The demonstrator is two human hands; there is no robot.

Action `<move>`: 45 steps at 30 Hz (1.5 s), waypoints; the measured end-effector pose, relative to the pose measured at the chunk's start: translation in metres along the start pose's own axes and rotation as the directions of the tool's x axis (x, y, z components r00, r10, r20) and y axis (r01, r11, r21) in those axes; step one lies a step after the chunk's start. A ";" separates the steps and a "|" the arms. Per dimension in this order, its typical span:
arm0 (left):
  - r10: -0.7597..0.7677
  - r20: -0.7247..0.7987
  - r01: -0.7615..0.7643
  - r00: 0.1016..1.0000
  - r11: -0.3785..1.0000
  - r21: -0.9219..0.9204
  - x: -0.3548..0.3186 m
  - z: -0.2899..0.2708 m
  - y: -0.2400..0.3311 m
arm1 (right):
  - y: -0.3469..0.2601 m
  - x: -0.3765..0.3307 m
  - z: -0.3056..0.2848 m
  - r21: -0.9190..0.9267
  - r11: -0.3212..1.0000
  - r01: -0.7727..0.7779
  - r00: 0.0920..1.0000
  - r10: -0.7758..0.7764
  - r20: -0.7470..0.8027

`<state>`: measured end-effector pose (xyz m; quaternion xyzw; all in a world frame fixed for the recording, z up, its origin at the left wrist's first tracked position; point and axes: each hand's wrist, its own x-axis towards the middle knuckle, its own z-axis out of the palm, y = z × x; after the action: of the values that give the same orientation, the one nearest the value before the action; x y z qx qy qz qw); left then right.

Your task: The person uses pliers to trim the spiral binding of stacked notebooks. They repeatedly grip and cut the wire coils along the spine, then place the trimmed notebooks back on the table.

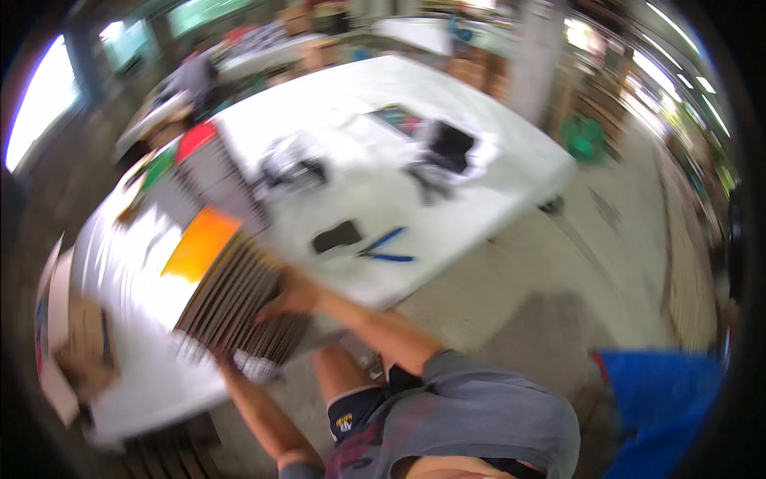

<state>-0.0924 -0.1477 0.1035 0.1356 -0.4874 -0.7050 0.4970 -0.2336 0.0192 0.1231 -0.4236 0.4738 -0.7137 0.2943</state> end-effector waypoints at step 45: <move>0.195 -0.099 -0.144 0.976 0.914 0.380 -0.008 0.024 0.041 | -0.029 0.004 0.013 -0.061 0.935 0.348 0.935 -0.351 -0.046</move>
<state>-0.0813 -0.1293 0.1462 0.2315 -0.5870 -0.5437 0.5534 -0.2248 0.0213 0.1542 -0.4884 0.4172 -0.7539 0.1383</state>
